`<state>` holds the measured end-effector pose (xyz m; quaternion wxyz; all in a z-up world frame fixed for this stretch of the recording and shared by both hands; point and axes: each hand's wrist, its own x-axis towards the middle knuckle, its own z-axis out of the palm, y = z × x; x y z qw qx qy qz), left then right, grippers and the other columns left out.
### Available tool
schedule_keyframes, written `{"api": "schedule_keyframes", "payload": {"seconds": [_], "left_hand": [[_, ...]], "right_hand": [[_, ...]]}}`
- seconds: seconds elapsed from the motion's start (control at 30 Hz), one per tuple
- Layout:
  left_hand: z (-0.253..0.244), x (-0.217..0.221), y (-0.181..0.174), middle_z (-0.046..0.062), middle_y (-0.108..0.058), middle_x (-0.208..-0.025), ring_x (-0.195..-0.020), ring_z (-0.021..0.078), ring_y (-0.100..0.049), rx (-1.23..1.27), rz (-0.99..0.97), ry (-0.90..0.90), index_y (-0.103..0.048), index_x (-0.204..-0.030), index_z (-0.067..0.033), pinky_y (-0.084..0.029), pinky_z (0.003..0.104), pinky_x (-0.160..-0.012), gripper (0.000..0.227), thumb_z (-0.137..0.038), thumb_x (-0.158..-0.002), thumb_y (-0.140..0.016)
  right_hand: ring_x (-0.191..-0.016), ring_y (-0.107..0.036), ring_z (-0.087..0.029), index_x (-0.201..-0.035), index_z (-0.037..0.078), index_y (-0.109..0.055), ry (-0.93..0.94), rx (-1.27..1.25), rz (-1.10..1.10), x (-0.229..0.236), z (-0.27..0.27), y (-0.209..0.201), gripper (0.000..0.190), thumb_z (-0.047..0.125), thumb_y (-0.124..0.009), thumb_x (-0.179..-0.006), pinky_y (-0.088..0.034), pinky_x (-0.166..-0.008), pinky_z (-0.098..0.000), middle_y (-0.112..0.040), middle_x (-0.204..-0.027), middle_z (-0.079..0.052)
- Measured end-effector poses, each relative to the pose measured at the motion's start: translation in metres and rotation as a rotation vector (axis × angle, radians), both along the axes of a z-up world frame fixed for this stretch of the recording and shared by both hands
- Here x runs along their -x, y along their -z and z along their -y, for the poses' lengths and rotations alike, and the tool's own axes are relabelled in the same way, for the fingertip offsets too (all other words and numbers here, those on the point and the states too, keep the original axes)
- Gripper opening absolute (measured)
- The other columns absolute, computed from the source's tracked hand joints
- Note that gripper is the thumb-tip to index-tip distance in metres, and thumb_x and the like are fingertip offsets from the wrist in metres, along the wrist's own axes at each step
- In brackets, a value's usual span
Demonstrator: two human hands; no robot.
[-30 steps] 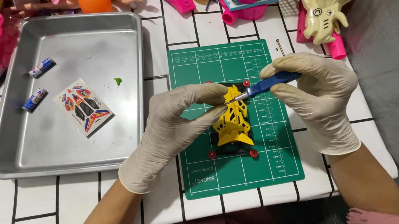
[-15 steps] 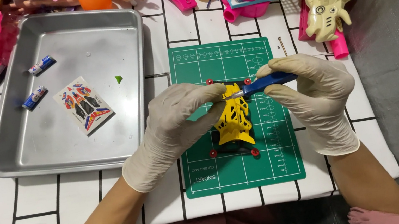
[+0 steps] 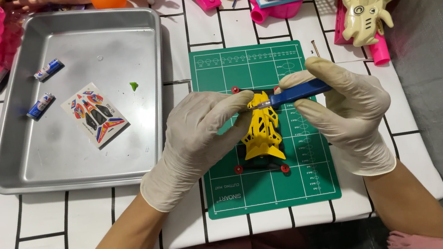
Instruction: The person assembles a yellow toy car on a green cutting mat, using a blue screwdriver to tighten screws on the wheels. After assembling the car, the person places it into a cardboard box and hands the box to another person sitting nearby.
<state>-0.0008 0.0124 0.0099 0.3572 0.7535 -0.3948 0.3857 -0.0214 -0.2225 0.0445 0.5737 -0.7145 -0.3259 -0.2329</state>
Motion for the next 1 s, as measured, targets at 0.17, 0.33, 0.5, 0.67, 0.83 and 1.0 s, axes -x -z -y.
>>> {"api": "schedule_keyframes", "payload": {"seconds": [0.17,0.33,0.5,0.67,0.83,1.0], "left_hand": [[0.000,0.001,-0.002,0.007,-0.077,-0.101,-0.086,0.0223,-0.074,-0.010,0.015,-0.023,-0.062,-0.125,-0.0086,-0.057,0.034,-0.073,0.038,-0.002,-0.095,-0.085],[-0.001,0.002,-0.004,0.007,-0.077,-0.102,-0.087,0.0221,-0.073,-0.001,0.014,-0.004,-0.061,-0.127,-0.0076,-0.057,0.034,-0.074,0.040,-0.004,-0.096,-0.086],[-0.001,0.003,-0.007,0.007,-0.078,-0.108,-0.091,0.0225,-0.075,0.003,0.005,-0.027,-0.064,-0.123,-0.0066,-0.059,0.034,-0.076,0.039,-0.005,-0.093,-0.088],[-0.003,0.003,-0.007,0.008,-0.078,-0.112,-0.095,0.0224,-0.076,-0.006,0.006,-0.036,-0.061,-0.126,-0.0074,-0.059,0.034,-0.078,0.043,-0.006,-0.094,-0.089],[-0.006,0.000,-0.002,0.004,-0.077,-0.115,-0.099,0.0215,-0.075,-0.063,-0.040,-0.062,-0.059,-0.132,-0.0118,-0.055,0.035,-0.078,0.046,-0.015,-0.097,-0.089],[-0.001,0.002,0.001,0.013,-0.070,-0.118,-0.104,0.0321,-0.071,-0.202,-0.207,0.172,-0.052,-0.134,-0.0134,-0.055,0.046,-0.085,0.046,-0.019,-0.099,-0.081]], "right_hand": [[-0.104,-0.076,-0.041,-0.138,-0.007,-0.052,0.028,0.012,0.039,0.000,0.002,0.002,0.050,-0.011,-0.072,-0.092,-0.070,-0.101,-0.0514,-0.069,-0.111,-0.030],[-0.104,-0.076,-0.039,-0.137,-0.009,-0.053,0.062,0.009,0.023,0.000,0.004,0.004,0.049,-0.011,-0.072,-0.092,-0.067,-0.101,-0.0471,-0.069,-0.112,-0.031],[-0.104,-0.076,-0.041,-0.135,-0.007,-0.056,0.072,-0.057,0.020,-0.002,0.006,0.009,0.046,-0.007,-0.073,-0.093,-0.070,-0.099,-0.0495,-0.067,-0.115,-0.022],[-0.101,-0.075,-0.040,-0.134,-0.009,-0.054,0.098,-0.035,0.021,-0.001,0.006,0.003,0.045,-0.006,-0.073,-0.093,-0.069,-0.099,-0.0505,-0.065,-0.115,-0.024],[-0.111,-0.073,-0.037,-0.140,-0.004,-0.054,0.079,-0.122,-0.029,0.000,0.008,0.000,0.049,-0.007,-0.072,-0.095,-0.068,-0.105,-0.0478,-0.067,-0.119,-0.026],[-0.108,-0.073,-0.039,-0.128,-0.007,-0.046,0.006,-0.051,-0.042,0.015,0.018,-0.018,0.039,-0.008,-0.067,-0.096,-0.069,-0.101,-0.0504,-0.065,-0.112,-0.032]]}}
